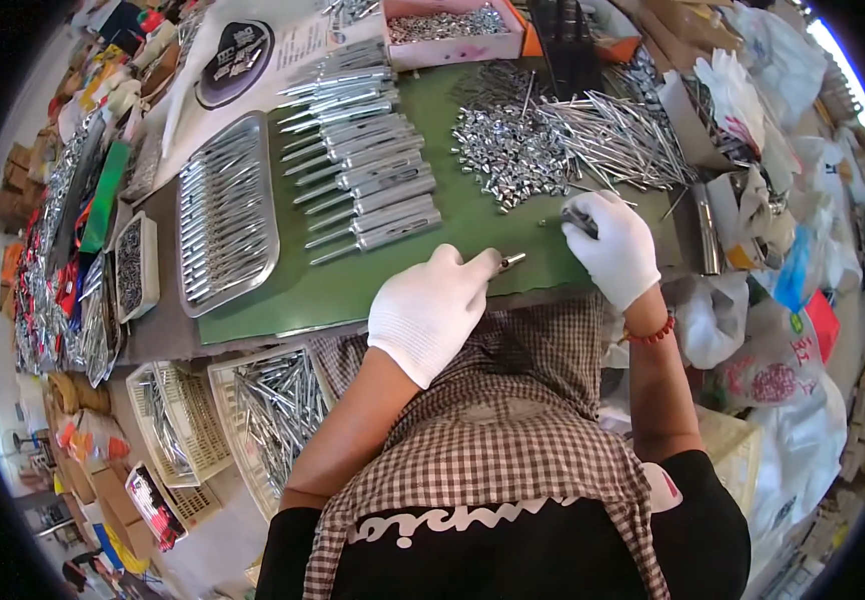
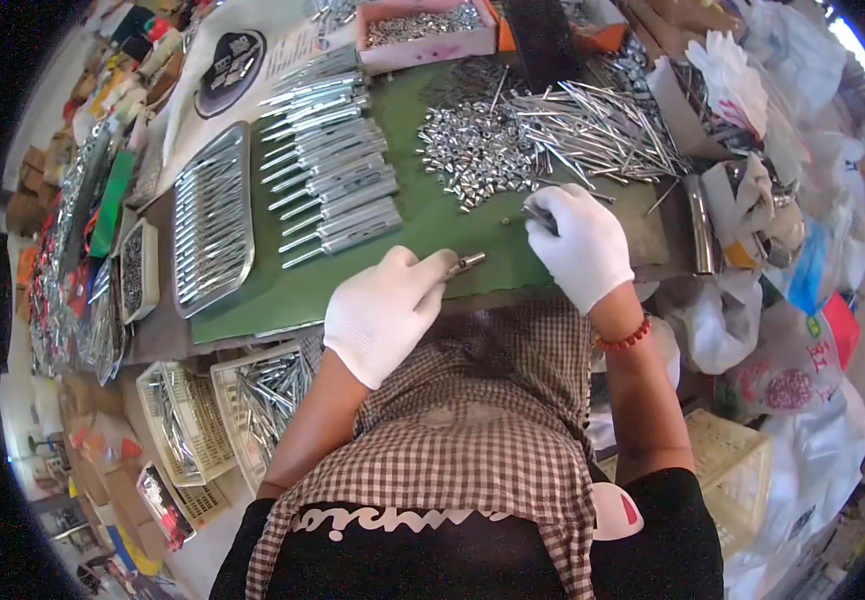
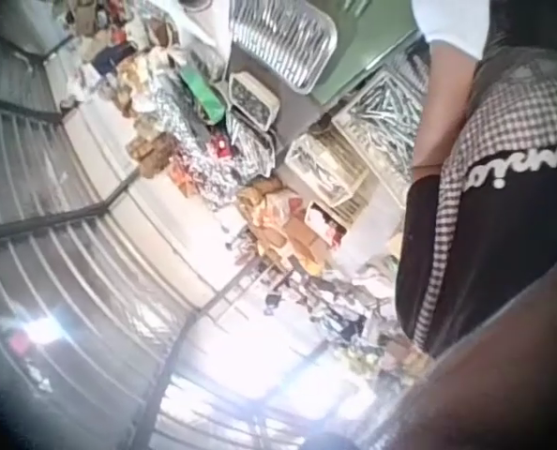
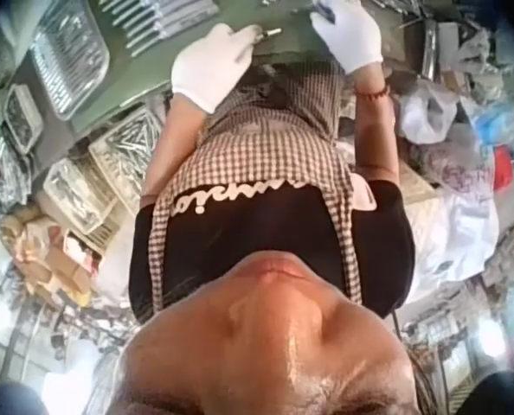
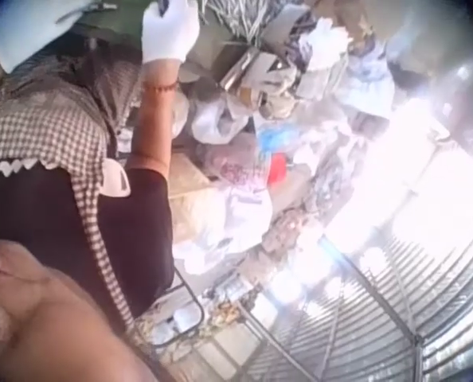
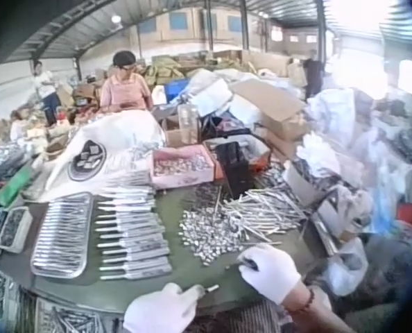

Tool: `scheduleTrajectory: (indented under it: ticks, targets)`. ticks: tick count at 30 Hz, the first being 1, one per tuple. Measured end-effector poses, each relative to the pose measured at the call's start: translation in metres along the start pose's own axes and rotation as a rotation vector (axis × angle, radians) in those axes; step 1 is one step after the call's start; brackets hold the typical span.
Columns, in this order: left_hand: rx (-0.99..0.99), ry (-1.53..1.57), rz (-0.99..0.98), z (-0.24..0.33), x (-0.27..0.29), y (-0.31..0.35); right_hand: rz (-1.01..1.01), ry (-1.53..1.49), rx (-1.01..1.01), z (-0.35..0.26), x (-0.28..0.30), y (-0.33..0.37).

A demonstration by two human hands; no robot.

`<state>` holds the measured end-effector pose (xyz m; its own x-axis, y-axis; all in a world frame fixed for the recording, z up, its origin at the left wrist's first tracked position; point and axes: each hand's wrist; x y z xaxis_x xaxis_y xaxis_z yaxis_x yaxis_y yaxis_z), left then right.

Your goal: The recorder is assembling small metal components by inserting pins and plastic fittings into metal rails.

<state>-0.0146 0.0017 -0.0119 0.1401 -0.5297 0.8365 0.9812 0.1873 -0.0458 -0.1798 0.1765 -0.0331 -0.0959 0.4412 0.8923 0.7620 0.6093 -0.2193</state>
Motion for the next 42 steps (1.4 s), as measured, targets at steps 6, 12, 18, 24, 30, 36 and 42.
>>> scheduleTrajectory:
  ticks: [6, 12, 18, 24, 30, 36, 42]
  targets:
    - [-0.001, -0.013, 0.010, 0.003, -0.005, 0.004, -0.052, -0.002, 0.051, -0.007, -0.004, -0.001]
    - [0.003, -0.010, 0.006, 0.003, -0.002, 0.005, -0.075, 0.114, 0.145, -0.016, -0.003, -0.001]
    - [-0.004, -0.003, -0.011, 0.001, -0.002, 0.003, -0.116, -0.265, 0.222, -0.034, -0.005, 0.016]
    - [-0.006, -0.014, -0.008, 0.003, -0.001, 0.004, -0.059, -0.114, 0.290, -0.043, -0.008, 0.017]
    - [-0.001, 0.005, -0.033, 0.003, 0.000, 0.003, -0.082, -0.055, 0.249, -0.044, -0.007, 0.018]
    - [0.000, -0.037, -0.021, 0.002, -0.001, 0.005, -0.133, -0.118, 0.206, -0.046, -0.008, 0.018]
    - [-0.028, -0.055, -0.082, 0.001, -0.001, 0.002, -0.149, -0.063, 0.167, -0.043, -0.007, 0.018]
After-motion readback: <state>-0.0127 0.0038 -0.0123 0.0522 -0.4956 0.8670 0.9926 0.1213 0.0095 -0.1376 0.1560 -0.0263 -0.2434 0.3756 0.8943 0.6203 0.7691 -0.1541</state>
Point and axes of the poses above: each hand's wrist, its own y-axis away from the middle knuckle, its own x-axis out of the back of the hand, z = x × y, and after that the axes turned 14 degrees about y, right-handed
